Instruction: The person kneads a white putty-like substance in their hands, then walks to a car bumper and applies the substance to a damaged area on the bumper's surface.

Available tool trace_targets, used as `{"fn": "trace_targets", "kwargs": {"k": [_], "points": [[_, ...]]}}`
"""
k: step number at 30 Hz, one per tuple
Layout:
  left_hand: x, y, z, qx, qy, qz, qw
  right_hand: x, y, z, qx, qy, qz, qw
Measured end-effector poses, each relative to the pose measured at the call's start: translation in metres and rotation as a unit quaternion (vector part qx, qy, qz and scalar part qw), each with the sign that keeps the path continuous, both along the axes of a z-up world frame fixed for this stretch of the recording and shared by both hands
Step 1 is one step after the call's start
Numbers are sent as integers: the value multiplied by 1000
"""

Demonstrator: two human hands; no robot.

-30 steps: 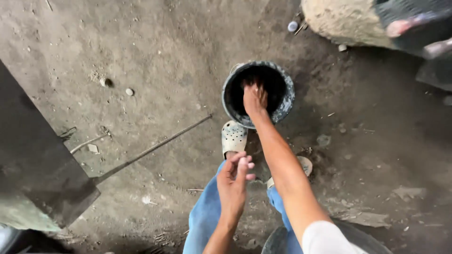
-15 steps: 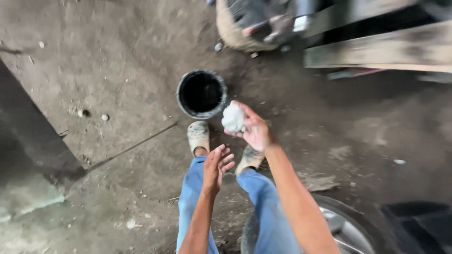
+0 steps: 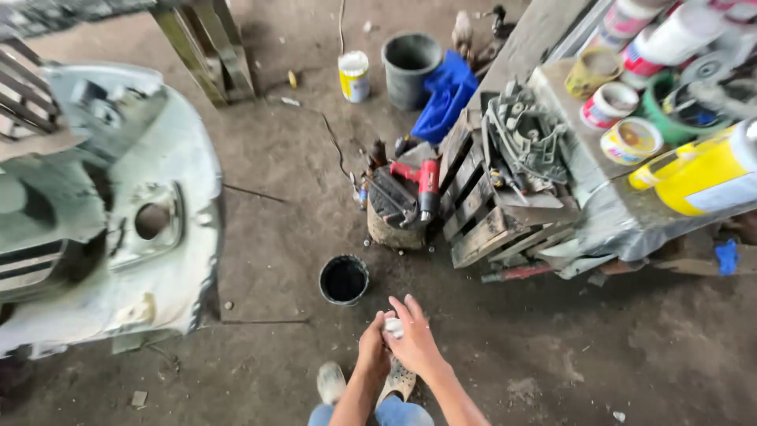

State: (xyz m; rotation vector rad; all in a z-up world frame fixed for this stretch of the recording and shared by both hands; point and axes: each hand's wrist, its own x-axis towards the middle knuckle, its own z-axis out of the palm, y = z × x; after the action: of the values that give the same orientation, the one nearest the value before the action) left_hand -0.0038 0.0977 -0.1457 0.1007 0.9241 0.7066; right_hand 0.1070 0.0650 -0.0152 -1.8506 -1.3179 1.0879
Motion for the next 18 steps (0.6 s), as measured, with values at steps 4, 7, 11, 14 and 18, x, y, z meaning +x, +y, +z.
{"fn": "trace_targets", "kwargs": {"k": [4, 7, 11, 14, 18], "points": [[-20, -5, 25, -60, -45, 59, 995, -22, -24, 30, 16, -129, -24, 991], [-54, -35, 14, -2, -87, 30, 996, -39, -55, 37, 58, -77, 61, 993], [-98, -45, 124, 140, 62, -60, 986, -62, -57, 71, 132, -26, 49, 990], [-144, -64, 192, 181, 109, -83, 974, -85, -65, 84, 54, 36, 62, 996], [-206, -79, 213, 244, 76, -73, 964, -113, -64, 104, -61, 393, 108, 911]]}}
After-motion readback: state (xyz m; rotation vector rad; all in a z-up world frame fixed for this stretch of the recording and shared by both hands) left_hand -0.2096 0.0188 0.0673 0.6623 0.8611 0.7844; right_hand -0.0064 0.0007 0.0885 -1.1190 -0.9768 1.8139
